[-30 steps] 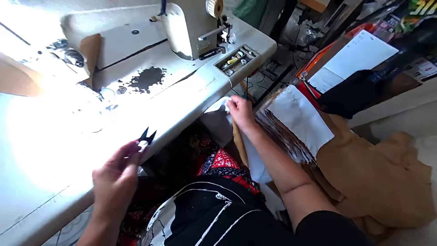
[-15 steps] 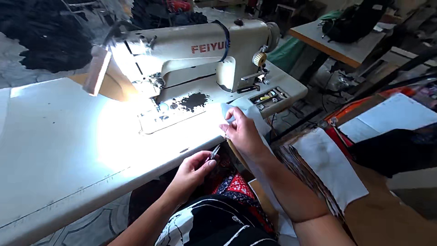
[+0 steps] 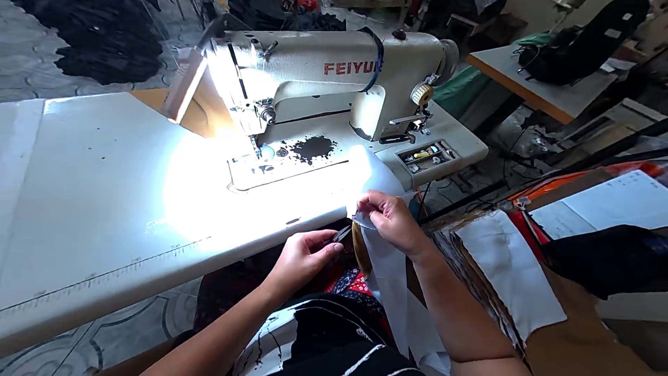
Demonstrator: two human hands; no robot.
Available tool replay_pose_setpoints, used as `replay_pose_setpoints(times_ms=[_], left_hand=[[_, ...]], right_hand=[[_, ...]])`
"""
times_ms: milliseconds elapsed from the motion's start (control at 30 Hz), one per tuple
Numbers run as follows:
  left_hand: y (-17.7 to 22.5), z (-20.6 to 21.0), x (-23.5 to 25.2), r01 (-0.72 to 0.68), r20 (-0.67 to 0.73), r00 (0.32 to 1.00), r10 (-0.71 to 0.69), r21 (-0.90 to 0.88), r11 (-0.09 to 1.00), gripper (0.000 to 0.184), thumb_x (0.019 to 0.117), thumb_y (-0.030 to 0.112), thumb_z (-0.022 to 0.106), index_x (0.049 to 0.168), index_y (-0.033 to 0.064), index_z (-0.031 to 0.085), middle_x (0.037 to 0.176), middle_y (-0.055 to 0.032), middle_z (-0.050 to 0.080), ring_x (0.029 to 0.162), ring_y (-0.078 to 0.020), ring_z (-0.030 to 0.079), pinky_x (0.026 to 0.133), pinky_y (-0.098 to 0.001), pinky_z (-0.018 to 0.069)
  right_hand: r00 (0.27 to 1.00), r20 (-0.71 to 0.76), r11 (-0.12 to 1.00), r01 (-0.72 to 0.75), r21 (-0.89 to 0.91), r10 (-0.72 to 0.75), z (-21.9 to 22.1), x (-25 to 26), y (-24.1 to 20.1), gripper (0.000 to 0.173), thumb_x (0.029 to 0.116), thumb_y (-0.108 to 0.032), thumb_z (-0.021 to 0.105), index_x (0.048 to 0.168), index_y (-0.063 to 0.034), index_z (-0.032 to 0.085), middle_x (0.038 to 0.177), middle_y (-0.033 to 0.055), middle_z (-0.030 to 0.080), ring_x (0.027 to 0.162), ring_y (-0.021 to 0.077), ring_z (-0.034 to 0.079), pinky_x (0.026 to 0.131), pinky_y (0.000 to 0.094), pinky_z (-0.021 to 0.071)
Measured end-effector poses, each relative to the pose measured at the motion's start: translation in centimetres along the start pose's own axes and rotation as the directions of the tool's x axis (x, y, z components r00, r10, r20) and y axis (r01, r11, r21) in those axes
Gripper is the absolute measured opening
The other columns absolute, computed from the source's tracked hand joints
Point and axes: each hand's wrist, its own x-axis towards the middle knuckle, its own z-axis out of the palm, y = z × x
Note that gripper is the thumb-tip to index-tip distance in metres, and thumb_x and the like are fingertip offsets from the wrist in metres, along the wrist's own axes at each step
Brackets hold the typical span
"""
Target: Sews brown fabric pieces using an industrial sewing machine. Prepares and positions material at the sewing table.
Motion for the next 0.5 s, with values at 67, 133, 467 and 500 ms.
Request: replay_pose_setpoints(times_ms=[67,133,467,500], left_hand=[[0.18,0.16,0.1,0.017,-0.013,1.0,-0.017,0.002,1.0,0.024,0.0984,0.019,0.064,0.116,0.005,0.073,0.079,0.0099,0.07,0.065,0.006,0.059,0.061,-0.0124,0.0488],[0.19,0.28,0.17,0.033,-0.032,0.999,-0.033,0.001,0.999,0.024,0.0985,0.019,0.064,0.116,0.0052,0.073,0.078,0.0095,0.069,0.063,0.0056,0.058,0.06,-0.0127,0.0473],[-0.15,0.73,0.3,0.066,-0.055,0.996,-0.07,-0.078,0.995,0.023,0.0999,0.018,0.064,0.115,0.0046,0.073,0.078,0.0084,0.069,0.06,0.0037,0.056,0.057,-0.0136,0.0462],[-0.2,0.79,0.37,0.058,-0.059,0.996,-0.062,-0.076,0.995,0.022,0.0998,0.018,0.064,0.115,0.0048,0.073,0.078,0.0086,0.069,0.06,0.0039,0.056,0.057,-0.0137,0.0462]], right_hand=[[0.998,0.053,0.998,0.045,-0.037,-0.043,-0.05,-0.02,0.0,0.031,0.091,0.013,0.048,0.098,-0.0001,0.076,0.096,0.0082,0.075,0.088,0.01,0.069,0.082,0.0281,0.0563],[0.993,0.095,0.996,0.071,-0.055,-0.065,-0.01,-0.06,0.03,0.033,0.0903,0.012,0.05,0.104,-0.0003,0.078,0.104,0.011,0.077,0.098,0.0138,0.071,0.089,0.0314,0.0562],[0.989,0.126,0.997,-0.079,-0.013,0.08,0.25,-0.19,0.11,0.03,0.0862,0.001,0.071,0.115,-0.0021,0.076,0.105,0.0105,0.074,0.091,0.0102,0.068,0.08,0.0262,0.0563],[0.988,0.129,0.997,-0.079,-0.012,0.08,0.37,-0.22,0.14,0.03,0.0857,0.001,0.07,0.115,-0.0022,0.076,0.104,0.0106,0.074,0.09,0.0102,0.068,0.079,0.0264,0.0558]])
